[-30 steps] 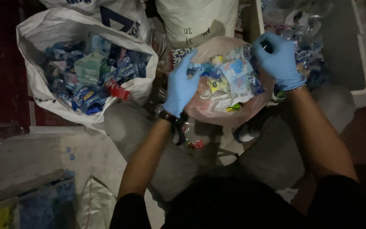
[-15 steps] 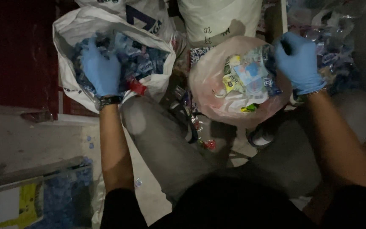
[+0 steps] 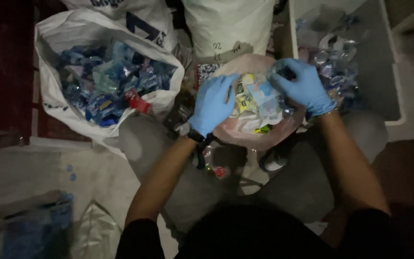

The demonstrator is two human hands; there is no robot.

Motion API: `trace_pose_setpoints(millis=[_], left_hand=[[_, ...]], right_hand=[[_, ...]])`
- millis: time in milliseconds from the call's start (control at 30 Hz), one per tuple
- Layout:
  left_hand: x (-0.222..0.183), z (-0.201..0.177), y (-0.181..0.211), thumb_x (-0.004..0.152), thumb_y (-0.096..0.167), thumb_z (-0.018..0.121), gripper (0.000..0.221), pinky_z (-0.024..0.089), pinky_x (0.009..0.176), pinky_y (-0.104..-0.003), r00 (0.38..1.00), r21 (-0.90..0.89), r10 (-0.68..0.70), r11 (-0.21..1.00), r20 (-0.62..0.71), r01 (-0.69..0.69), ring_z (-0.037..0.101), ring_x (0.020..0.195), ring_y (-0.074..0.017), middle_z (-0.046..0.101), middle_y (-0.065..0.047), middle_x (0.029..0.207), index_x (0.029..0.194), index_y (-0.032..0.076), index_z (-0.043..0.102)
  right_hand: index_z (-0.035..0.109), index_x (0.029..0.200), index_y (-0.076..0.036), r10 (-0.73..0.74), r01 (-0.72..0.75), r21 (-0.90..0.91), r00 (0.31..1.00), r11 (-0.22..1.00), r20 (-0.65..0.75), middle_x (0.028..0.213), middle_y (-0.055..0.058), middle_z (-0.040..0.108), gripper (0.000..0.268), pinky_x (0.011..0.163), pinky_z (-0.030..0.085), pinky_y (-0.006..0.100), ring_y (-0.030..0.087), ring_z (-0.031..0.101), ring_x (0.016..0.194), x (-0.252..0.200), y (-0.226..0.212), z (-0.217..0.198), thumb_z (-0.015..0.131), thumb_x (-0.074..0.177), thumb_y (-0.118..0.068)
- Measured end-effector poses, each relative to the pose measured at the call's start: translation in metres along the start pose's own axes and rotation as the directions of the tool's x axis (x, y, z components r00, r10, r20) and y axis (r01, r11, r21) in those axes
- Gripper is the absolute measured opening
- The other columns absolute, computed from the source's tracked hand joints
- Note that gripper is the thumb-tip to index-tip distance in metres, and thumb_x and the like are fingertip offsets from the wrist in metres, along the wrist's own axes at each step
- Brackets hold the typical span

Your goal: The person sorts plastic beverage packaging from large bags into a central container by hand.

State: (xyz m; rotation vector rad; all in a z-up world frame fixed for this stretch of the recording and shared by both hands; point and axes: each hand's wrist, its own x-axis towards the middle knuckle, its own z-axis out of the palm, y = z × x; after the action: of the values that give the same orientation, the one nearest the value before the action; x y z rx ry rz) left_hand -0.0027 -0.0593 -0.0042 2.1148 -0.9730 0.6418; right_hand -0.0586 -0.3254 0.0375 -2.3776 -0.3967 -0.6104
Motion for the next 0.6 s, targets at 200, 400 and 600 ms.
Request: trace_pose_setpoints(millis=[200, 400, 600], left_hand=[[-0.025, 0.034, -0.030, 0.089, 0.017, 0.070, 0.024, 0.058, 0.074, -0.041, 0.997, -0.004, -0.080, 0.997, 0.018, 0.080, 0.073, 0.081, -0.0294, 0.074, -0.009, 0.086, 0.113, 0.019, 0.070], [-0.016, 0.014, -0.027, 0.091, 0.016, 0.066, 0.022, 0.058, 0.073, -0.041, 0.999, 0.043, -0.034, 0.999, 0.040, 0.032, 0.073, 0.077, -0.0307, 0.073, -0.010, 0.082, 0.113, 0.016, 0.069], [-0.022, 0.011, -0.029, 0.092, 0.016, 0.063, 0.022, 0.058, 0.073, -0.043, 0.997, 0.089, -0.045, 0.995, 0.057, 0.040, 0.073, 0.075, -0.0308, 0.071, -0.009, 0.079, 0.114, 0.017, 0.067]], right_hand=[[0.069, 0.108, -0.006, 0.074, -0.074, -0.025, 0.997, 0.997, -0.011, 0.081, 0.021, 0.069, 0.022, 0.071, 0.054, 0.048, 0.045, 0.070, 0.085, -0.010, 0.019, 0.004, 0.083, 0.099, -0.020], [0.068, 0.112, -0.003, 0.106, -0.106, -0.005, 0.993, 0.994, 0.047, 0.084, 0.025, 0.070, 0.026, 0.071, 0.055, 0.050, 0.047, 0.070, 0.082, 0.000, -0.014, -0.002, 0.084, 0.096, -0.015], [0.068, 0.113, -0.009, 0.160, -0.159, -0.019, 0.980, 0.987, 0.118, 0.083, 0.018, 0.072, 0.028, 0.071, 0.056, 0.048, 0.040, 0.071, 0.080, -0.012, -0.013, 0.007, 0.085, 0.090, -0.013]])
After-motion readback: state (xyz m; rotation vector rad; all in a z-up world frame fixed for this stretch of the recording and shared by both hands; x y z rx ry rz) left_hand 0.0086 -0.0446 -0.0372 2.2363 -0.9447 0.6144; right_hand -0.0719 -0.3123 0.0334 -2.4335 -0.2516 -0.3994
